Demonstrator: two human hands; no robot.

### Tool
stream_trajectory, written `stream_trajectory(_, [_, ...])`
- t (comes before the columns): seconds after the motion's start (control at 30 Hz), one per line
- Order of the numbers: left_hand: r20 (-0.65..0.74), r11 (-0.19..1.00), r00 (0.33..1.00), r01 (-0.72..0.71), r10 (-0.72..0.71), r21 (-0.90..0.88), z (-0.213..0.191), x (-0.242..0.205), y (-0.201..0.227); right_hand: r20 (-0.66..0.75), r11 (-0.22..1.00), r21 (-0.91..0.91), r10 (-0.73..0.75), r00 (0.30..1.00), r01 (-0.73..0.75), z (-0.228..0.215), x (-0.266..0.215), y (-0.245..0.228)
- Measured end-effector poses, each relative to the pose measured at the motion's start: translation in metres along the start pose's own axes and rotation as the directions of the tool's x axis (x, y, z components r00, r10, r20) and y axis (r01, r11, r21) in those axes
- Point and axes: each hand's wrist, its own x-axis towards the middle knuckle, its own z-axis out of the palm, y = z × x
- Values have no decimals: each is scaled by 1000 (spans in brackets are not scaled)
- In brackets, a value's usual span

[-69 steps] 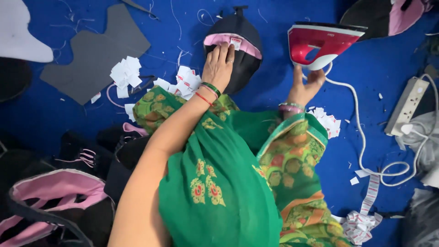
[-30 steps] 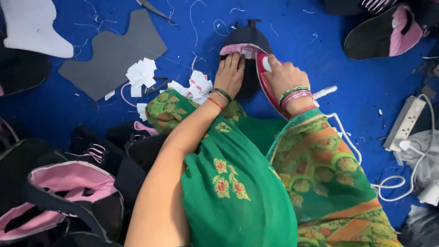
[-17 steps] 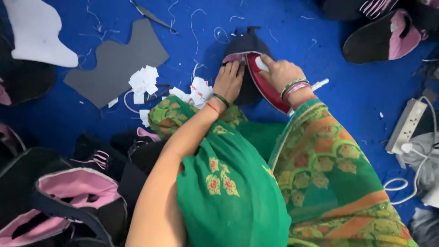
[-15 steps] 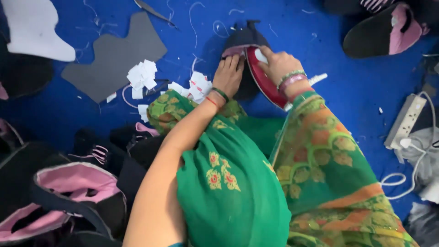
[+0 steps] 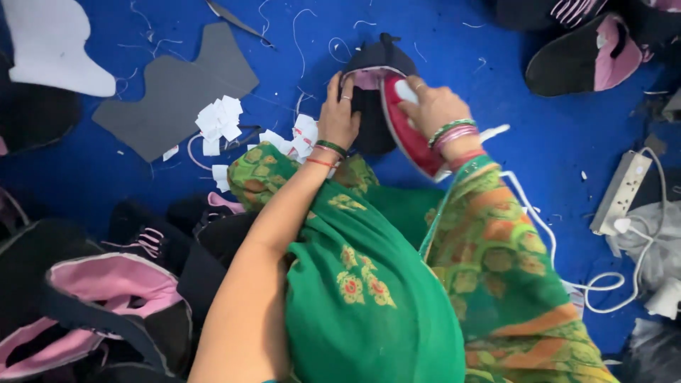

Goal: The person irons the inside of a black cap with pink lining using a red iron. They repeatedly pick up the cap, place a small white paper inside, and press it with the iron before setting the cap aside.

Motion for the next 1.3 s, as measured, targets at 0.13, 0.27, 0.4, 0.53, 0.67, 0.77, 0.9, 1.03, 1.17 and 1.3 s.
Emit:
stream_trajectory(0.13, [43,993,999,-10,15,-120,7,8,-11,0,984,177,29,1000,-29,19,16,4])
stream_trajectory(0.27, [48,982,995,-74,83,-173,9,19,-16,-39,990,133,-46,998,51,22,23,5])
stream_trajectory(0.4, [43,987,997,-49,57,-153,12,10,-14,-55,993,93,-62,997,67,23,19,1])
stream_trajectory(0.53, [13,985,998,-63,66,-162,4,21,-10,-64,994,71,-78,995,83,17,6,2])
stream_trajectory(0.67, [29,986,996,-74,79,-151,2,19,-8,-17,999,-47,-1,1000,0,11,-2,4])
stream_trajectory(0.77, [52,990,996,-72,79,-123,-3,29,-7,43,995,-84,58,997,-55,-10,-2,-1])
stream_trajectory(0.9, [89,989,993,-63,76,-135,-15,42,2,29,998,-22,62,998,-61,1,3,-10])
stream_trajectory(1.03, [103,988,990,-79,93,-132,-12,47,-5,-58,994,61,91,994,-87,27,30,-11])
stream_trajectory(1.17, [46,985,993,-97,105,-142,0,35,-12,-84,996,37,89,992,-86,34,33,-3])
stream_trajectory(1.3, [20,989,997,-67,71,-135,7,29,-17,-68,996,-21,86,994,-88,24,23,-7])
